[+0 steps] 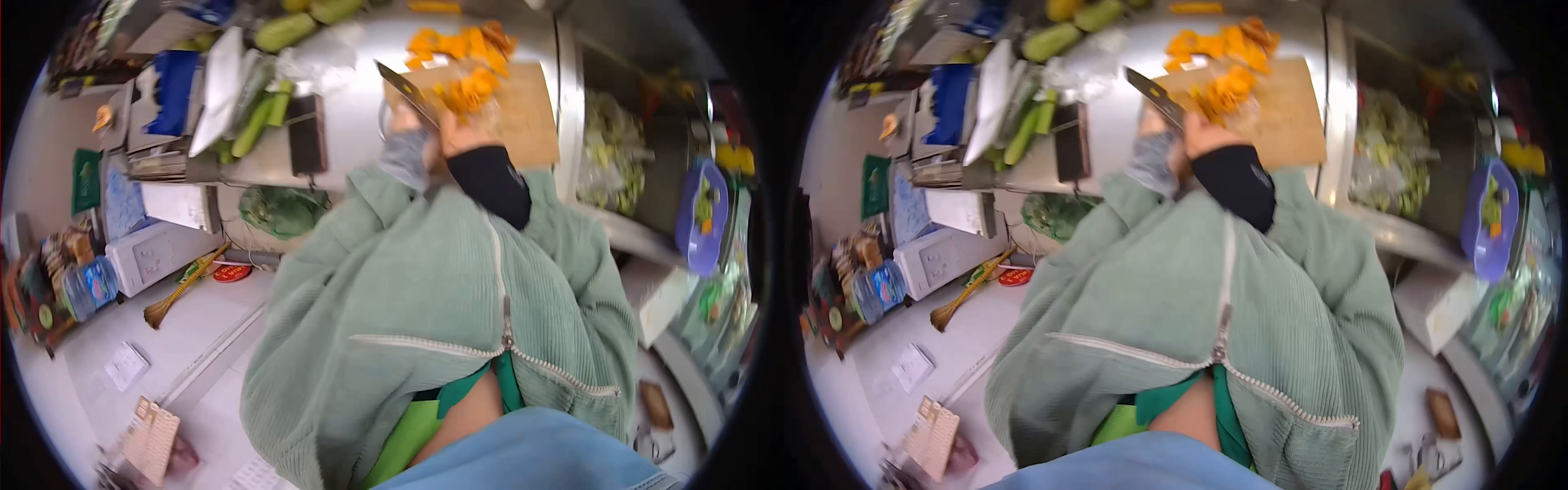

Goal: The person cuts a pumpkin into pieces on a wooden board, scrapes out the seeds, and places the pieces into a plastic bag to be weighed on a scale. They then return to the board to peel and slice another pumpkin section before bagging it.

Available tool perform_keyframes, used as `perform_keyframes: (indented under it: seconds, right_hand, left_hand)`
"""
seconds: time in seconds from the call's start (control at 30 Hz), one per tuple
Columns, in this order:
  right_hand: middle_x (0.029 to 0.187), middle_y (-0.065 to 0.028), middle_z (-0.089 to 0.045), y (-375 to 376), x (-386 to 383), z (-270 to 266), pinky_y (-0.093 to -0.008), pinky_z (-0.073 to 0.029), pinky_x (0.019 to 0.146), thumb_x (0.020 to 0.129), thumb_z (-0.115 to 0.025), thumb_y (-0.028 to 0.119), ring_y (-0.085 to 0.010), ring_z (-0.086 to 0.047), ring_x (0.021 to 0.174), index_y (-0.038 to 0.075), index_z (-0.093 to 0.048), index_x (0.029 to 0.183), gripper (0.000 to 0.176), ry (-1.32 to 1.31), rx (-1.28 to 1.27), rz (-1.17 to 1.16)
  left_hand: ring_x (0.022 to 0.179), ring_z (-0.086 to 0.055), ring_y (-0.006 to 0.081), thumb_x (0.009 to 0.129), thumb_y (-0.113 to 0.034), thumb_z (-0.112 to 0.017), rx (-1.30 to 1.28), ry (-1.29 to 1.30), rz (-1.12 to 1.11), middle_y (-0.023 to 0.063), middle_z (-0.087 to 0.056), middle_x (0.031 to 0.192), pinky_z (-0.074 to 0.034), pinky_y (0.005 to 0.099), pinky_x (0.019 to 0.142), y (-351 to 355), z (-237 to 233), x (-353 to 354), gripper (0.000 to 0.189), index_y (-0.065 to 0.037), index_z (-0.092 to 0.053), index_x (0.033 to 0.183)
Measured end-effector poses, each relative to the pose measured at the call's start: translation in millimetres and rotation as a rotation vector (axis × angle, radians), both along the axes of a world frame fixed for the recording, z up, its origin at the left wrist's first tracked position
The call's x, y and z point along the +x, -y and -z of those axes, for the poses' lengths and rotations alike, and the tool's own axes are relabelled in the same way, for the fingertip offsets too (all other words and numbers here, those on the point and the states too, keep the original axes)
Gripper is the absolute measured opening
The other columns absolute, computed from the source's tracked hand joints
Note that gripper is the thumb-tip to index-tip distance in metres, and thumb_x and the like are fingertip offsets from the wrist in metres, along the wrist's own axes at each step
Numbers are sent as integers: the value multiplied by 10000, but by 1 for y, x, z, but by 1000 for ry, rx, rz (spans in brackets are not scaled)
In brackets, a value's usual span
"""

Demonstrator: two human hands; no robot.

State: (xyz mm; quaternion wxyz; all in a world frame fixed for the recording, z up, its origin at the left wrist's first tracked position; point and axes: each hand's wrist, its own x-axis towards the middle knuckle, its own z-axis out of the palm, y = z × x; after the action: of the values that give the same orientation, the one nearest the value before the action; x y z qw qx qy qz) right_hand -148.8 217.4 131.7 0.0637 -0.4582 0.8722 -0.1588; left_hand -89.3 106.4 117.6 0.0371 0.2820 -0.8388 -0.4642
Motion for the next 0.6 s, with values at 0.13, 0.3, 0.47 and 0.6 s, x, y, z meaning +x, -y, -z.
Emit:
perform_keyframes:
  seconds: [0.13,0.3,0.47,0.6]
  right_hand:
    - [506,-115,-530,-19,10,26,-488,-403,380,851,-433,177,-328,-536,419,140,-483,902,80,-98,19,83]
    - [814,-245,-615,-33,4,-28,-517,-465,611,890,-374,192,-413,-611,747,121,-409,1014,147,242,399,75]
    - [783,-240,-616,-16,-8,-18,-523,-470,603,877,-362,167,-442,-604,735,84,-386,1007,156,253,231,73]
    - [819,-263,-607,-4,-37,25,-514,-472,656,874,-374,186,-454,-594,783,59,-396,1068,233,273,272,81]
  left_hand:
    - [890,-615,327,692,-260,-723,-50,41,-80,172,-625,969,-498,335,768,8,1,-5,613,-9,-417,1161]
    - [903,-612,353,677,-281,-737,-70,118,-105,203,-616,979,-498,348,777,6,2,-11,700,8,-362,1193]
    - [864,-606,312,687,-224,-727,-2,337,-181,196,-602,936,-486,329,750,-3,-52,-13,594,-5,-391,1124]
    - [860,-606,327,655,-201,-739,-53,194,-83,203,-597,936,-493,331,724,-12,-8,-9,632,-5,-384,1140]
